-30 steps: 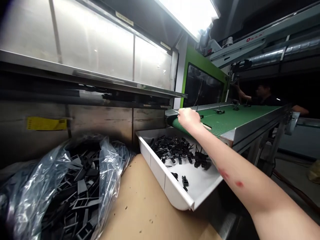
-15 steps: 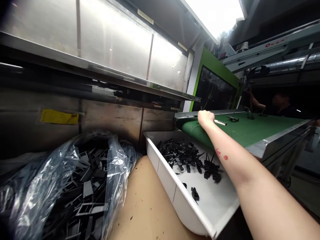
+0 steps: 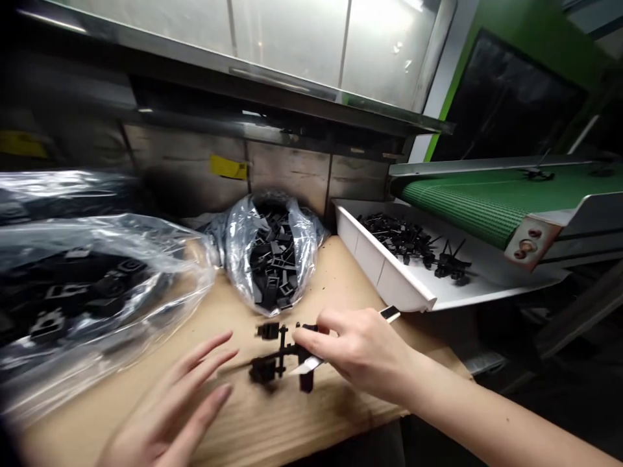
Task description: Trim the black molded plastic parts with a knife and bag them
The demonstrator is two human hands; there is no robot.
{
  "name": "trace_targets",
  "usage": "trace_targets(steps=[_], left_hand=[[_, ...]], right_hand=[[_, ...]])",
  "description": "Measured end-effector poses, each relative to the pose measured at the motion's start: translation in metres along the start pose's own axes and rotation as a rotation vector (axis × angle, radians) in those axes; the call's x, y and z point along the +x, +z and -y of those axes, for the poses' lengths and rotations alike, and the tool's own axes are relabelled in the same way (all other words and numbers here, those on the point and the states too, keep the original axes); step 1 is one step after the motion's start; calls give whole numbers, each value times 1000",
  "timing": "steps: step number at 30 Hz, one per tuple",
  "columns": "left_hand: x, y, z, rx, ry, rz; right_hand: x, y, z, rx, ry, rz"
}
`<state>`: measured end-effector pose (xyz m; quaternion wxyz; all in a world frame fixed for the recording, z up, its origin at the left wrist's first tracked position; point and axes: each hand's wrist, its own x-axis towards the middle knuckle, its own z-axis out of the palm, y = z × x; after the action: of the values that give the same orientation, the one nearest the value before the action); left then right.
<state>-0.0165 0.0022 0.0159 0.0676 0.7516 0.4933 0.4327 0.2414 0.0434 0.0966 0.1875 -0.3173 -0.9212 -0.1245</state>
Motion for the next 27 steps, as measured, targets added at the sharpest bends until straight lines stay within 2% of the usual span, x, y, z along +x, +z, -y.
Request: trace_targets(steps=[3, 5, 8, 10, 15, 22, 24, 27], left_hand=[[7, 4, -11, 180, 65, 158], [13, 7, -19, 249, 92, 218], [16, 10, -25, 267, 165, 302], [14, 12, -25, 246, 196, 301], [13, 20, -15, 303, 155, 89], [24, 31, -4, 437, 213, 325], [22, 28, -4, 431, 219, 322], [17, 25, -10, 422, 205, 300]], right_hand=[[6, 19, 1, 25, 168, -10], [13, 19, 2, 48, 290, -25], [25, 14, 11, 144, 360, -15], [33, 14, 15, 204, 377, 12], [48, 28, 12, 230, 428, 109], [61, 29, 40, 329, 371, 333], [63, 25, 35, 401, 433, 357], [56, 23, 6, 553, 591, 379]])
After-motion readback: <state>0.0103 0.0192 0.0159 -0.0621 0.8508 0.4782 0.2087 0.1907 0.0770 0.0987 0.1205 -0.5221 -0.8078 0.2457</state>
